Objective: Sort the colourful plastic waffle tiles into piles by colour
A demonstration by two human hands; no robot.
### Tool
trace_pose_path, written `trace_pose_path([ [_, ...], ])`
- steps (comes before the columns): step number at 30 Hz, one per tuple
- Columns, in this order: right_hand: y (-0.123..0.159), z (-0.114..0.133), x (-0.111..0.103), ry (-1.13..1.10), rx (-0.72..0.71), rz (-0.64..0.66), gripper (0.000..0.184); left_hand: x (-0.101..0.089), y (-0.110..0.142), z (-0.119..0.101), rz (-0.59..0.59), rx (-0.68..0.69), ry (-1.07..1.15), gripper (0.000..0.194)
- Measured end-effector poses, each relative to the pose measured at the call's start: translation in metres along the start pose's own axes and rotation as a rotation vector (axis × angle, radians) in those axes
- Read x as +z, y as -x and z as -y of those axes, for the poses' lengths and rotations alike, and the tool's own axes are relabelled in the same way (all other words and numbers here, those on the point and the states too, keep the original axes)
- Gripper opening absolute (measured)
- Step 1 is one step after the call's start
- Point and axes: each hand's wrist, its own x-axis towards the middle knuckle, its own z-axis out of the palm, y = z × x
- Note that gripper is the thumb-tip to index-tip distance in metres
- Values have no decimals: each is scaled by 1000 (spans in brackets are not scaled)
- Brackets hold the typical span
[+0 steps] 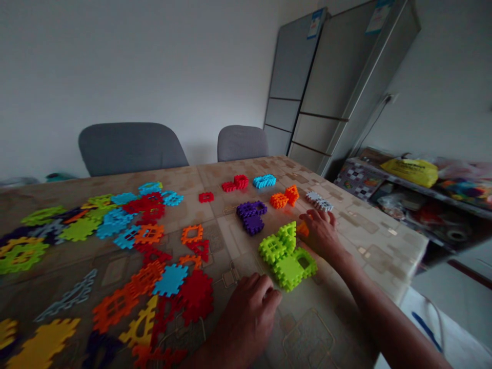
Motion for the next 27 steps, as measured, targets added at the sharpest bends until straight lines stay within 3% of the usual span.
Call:
trace_pose_path([
  [7,-15,0,-7,-12,-115,78,15,1,0,0,-4,-3,0,23],
  [18,-24,-2,-3,-127,-163,94,12,1,1,1,-15,-1,-4,25],
  [22,-26,-17,-13,-214,-98,58,13,1,0,1,-9,-1,12,26],
  [27,-8,-54,-30,-282,147,-30,30,0,1,1,7,-10,30,24],
])
